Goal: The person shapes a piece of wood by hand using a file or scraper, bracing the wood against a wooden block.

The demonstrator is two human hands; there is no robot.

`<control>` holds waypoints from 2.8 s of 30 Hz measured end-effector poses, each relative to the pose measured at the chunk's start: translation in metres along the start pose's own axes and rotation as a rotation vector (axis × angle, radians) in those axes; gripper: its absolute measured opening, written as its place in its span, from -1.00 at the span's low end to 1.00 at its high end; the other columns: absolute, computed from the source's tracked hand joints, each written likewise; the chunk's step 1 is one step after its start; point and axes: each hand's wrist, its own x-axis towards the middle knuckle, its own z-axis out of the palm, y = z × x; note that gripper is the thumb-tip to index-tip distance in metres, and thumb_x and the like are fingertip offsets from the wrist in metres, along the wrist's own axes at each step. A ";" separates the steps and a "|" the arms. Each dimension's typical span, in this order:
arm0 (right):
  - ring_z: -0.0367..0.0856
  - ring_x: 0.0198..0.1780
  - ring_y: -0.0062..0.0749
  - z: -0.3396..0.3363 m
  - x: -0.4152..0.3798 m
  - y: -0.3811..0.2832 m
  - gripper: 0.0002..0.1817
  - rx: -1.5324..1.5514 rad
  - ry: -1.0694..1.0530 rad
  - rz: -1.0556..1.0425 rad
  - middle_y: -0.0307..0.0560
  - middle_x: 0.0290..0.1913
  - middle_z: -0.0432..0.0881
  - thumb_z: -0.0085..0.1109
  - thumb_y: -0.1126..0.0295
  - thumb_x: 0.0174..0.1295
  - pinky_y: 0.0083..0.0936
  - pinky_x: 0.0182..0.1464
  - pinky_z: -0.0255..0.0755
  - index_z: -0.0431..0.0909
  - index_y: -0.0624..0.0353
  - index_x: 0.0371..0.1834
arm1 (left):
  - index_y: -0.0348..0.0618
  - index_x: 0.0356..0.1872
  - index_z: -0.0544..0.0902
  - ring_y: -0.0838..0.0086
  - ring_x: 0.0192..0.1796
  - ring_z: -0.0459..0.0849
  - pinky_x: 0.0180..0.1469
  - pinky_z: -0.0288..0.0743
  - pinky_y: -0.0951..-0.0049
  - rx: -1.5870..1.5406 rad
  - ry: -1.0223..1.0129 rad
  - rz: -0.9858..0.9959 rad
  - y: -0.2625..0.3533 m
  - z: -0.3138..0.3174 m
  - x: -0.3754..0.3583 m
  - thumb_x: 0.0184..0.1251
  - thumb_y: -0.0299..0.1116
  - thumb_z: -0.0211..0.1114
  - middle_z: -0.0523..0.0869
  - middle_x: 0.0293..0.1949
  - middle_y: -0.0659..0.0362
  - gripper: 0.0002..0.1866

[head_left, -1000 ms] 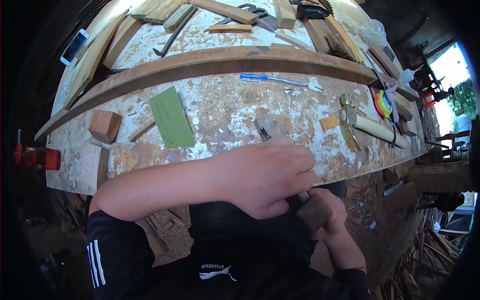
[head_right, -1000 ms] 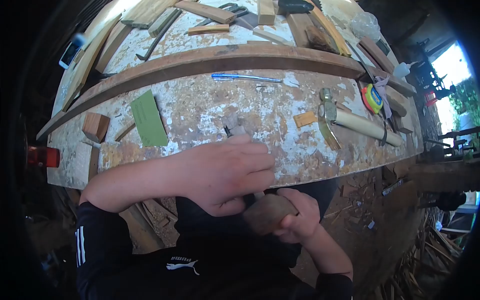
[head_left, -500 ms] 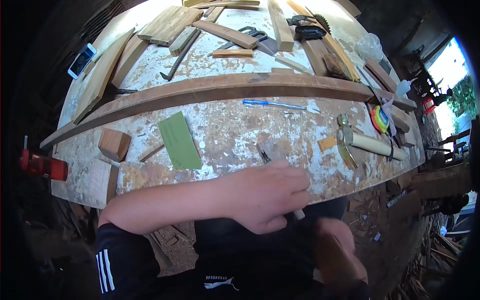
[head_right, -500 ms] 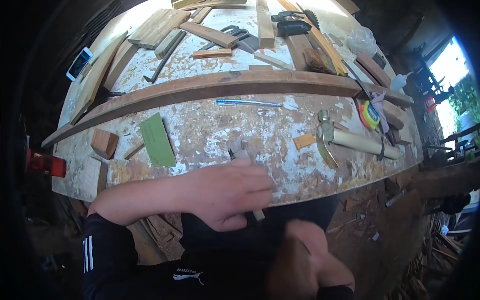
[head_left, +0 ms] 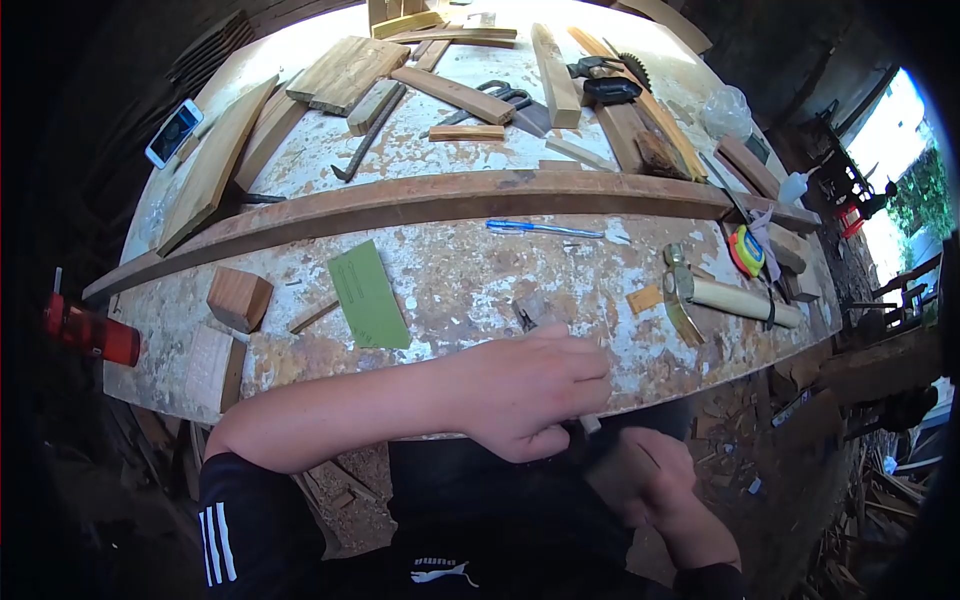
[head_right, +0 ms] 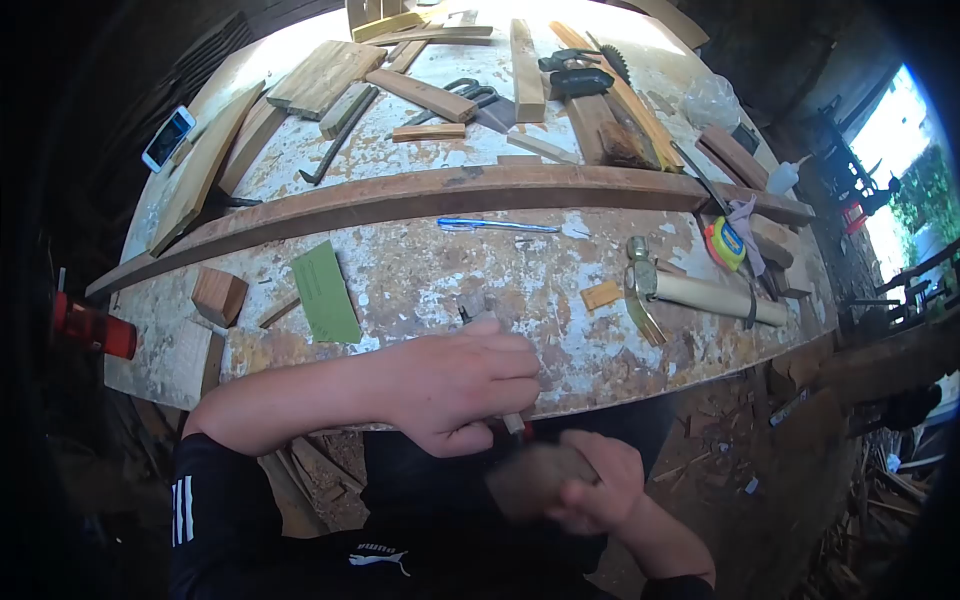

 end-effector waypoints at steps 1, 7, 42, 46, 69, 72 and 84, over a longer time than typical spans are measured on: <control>0.62 -0.43 -0.09 0.002 0.000 -0.001 -0.20 -0.012 -0.011 -0.013 0.08 -0.35 0.59 0.02 -0.38 0.13 -0.31 -0.41 0.49 0.51 0.25 -0.05 | -0.19 -0.36 0.44 0.21 -0.19 0.46 -0.13 0.24 0.25 -0.029 -0.004 -0.007 0.002 0.004 -0.003 -0.14 -0.35 0.22 0.41 -0.33 0.09 -0.73; 0.62 -0.44 -0.03 -0.028 -0.014 -0.005 -0.36 0.093 -0.270 0.227 0.15 -0.30 0.60 0.14 -0.11 0.16 -0.34 -0.45 0.51 0.44 0.13 0.16 | -0.18 -0.38 0.44 0.21 -0.19 0.45 -0.14 0.24 0.24 -0.023 0.003 0.005 0.002 0.004 -0.004 -0.14 -0.34 0.22 0.40 -0.35 0.10 -0.74; 0.64 -0.46 -0.10 -0.051 -0.016 -0.004 -0.41 0.254 -0.379 0.336 0.17 -0.21 0.63 0.25 0.16 0.27 -0.42 -0.41 0.53 0.35 0.03 0.35 | -0.19 -0.39 0.44 0.19 -0.23 0.44 -0.16 0.26 0.22 0.017 0.040 0.010 -0.009 0.003 -0.007 -0.17 -0.34 0.23 0.41 -0.36 0.09 -0.73; 0.66 -0.44 -0.18 -0.028 0.011 -0.011 -0.50 0.150 -0.081 0.083 0.22 -0.24 0.63 0.14 0.10 0.36 -0.39 -0.50 0.53 0.29 -0.18 0.34 | -0.17 -0.41 0.43 0.23 -0.25 0.44 -0.19 0.24 0.27 -0.009 0.027 0.026 0.014 0.003 0.006 -0.20 -0.32 0.26 0.40 -0.37 0.11 -0.71; 0.70 -0.38 -0.19 -0.058 0.028 -0.030 0.07 0.068 -0.113 0.844 0.01 -0.41 0.67 -0.37 -0.63 0.08 -0.40 -0.23 0.52 0.61 0.35 -0.30 | -0.23 -0.38 0.45 0.17 -0.26 0.47 -0.22 0.31 0.22 -0.173 0.165 -0.207 0.014 0.012 0.021 -0.17 -0.32 0.28 0.42 -0.37 0.07 -0.69; 0.70 -0.38 -0.18 -0.060 0.030 -0.027 0.09 0.104 -0.091 0.770 0.00 -0.39 0.68 -0.34 -0.67 -0.01 -0.40 -0.21 0.52 0.61 0.34 -0.30 | -0.21 -0.41 0.43 0.18 -0.26 0.48 -0.22 0.31 0.21 -0.214 0.183 -0.214 0.014 0.010 0.022 -0.18 -0.37 0.29 0.43 -0.37 0.08 -0.72; 0.69 -0.39 -0.02 -0.069 0.041 -0.020 -0.70 0.064 -0.162 0.314 0.16 -0.26 0.64 0.32 0.42 0.08 -0.29 -0.28 0.59 0.57 0.16 -0.09 | -0.18 -0.41 0.42 0.24 -0.18 0.49 -0.14 0.29 0.24 -0.134 0.226 -0.293 0.011 0.021 0.022 -0.15 -0.40 0.31 0.45 -0.35 0.12 -0.73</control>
